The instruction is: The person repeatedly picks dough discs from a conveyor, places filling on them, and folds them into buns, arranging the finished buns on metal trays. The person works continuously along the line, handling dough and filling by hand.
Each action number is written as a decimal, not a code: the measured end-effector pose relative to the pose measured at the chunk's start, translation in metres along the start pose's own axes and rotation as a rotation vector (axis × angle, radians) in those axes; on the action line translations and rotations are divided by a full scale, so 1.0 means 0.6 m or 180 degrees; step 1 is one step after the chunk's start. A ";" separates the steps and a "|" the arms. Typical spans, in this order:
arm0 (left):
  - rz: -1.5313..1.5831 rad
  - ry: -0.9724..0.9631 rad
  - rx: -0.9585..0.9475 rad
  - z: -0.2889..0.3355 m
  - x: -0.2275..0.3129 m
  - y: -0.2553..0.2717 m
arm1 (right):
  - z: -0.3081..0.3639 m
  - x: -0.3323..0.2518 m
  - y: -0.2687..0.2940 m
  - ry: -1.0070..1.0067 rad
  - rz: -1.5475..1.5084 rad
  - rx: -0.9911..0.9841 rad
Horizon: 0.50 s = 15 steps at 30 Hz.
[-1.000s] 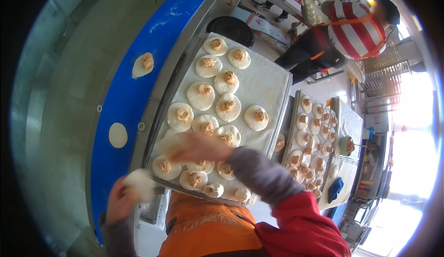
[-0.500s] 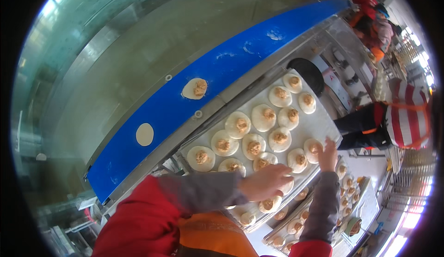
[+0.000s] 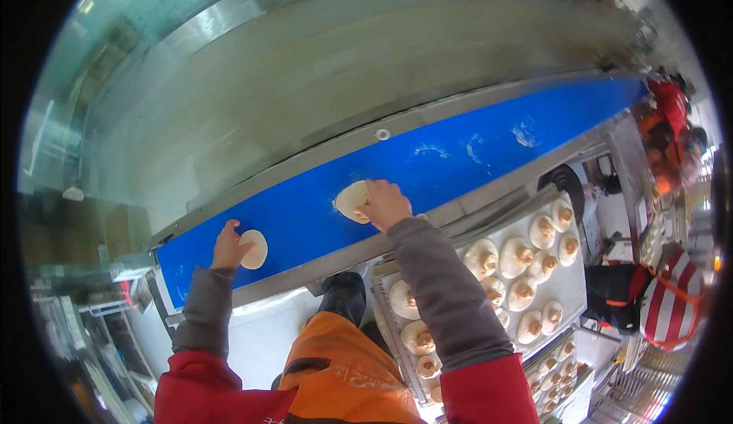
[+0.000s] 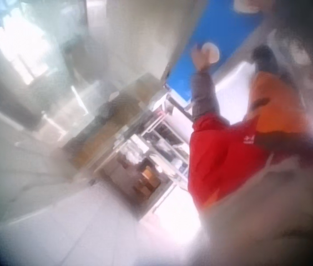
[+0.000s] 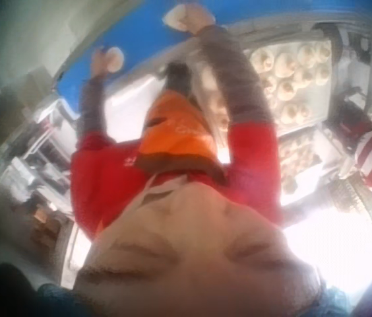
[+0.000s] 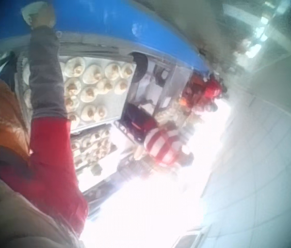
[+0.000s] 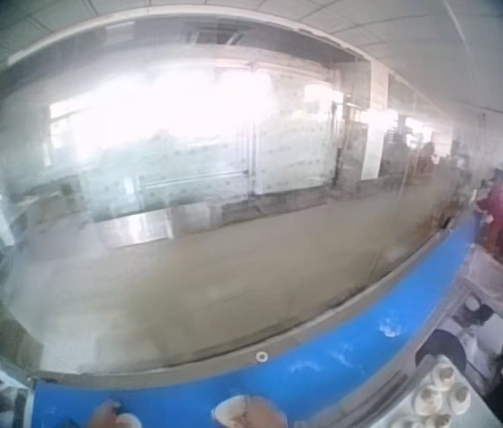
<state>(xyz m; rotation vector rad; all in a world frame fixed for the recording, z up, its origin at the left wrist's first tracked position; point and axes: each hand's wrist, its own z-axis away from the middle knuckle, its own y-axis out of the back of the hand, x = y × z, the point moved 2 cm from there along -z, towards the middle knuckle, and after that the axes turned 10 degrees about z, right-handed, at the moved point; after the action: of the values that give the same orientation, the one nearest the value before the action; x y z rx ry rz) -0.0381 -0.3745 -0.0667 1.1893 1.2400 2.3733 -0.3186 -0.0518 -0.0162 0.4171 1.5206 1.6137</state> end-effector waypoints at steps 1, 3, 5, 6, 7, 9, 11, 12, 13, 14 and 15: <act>0.0319 0.0309 -0.0233 0.003 -0.015 0.017 | -0.013 -0.005 -0.010 -0.0048 -0.0042 -0.0275; -0.0453 -0.0396 -0.0384 0.030 -0.022 0.048 | -0.027 -0.015 -0.027 0.0062 -0.0146 -0.0437; -0.0390 -0.0762 -0.0234 0.066 -0.015 0.075 | -0.036 -0.033 -0.041 0.0128 -0.0369 -0.0559; 0.0047 -0.0757 -0.0005 0.086 -0.007 0.088 | -0.038 -0.045 -0.046 0.0127 -0.0510 -0.0634; 0.0479 -0.0698 0.0223 0.105 0.001 0.097 | -0.039 -0.061 -0.055 0.0080 -0.0642 -0.0780; 0.0864 -0.0104 0.0968 0.123 0.031 0.094 | -0.034 -0.090 -0.060 0.0174 -0.0494 -0.0694; 0.1446 -0.0422 0.1958 0.133 0.076 0.049 | -0.026 -0.128 -0.073 0.0333 -0.0458 -0.0601; 0.1542 -0.0452 0.1841 0.132 0.098 0.012 | -0.022 -0.147 -0.083 0.0456 -0.0505 -0.0492; 0.1561 -0.0608 0.1779 0.130 0.119 -0.032 | -0.018 -0.163 -0.095 0.0508 -0.0559 -0.0503; 0.1404 -0.0838 0.1518 0.126 0.140 -0.082 | -0.016 -0.176 -0.113 0.0524 -0.0729 -0.0439; 0.1265 -0.1116 0.1206 0.124 0.156 -0.111 | -0.018 -0.187 -0.121 0.0476 -0.0884 -0.0411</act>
<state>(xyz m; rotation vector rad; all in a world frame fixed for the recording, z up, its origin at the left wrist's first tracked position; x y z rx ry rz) -0.0555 -0.2411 -0.0411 2.0354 1.4755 2.0774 -0.2362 -0.1517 -0.0516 0.0118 1.4990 1.5373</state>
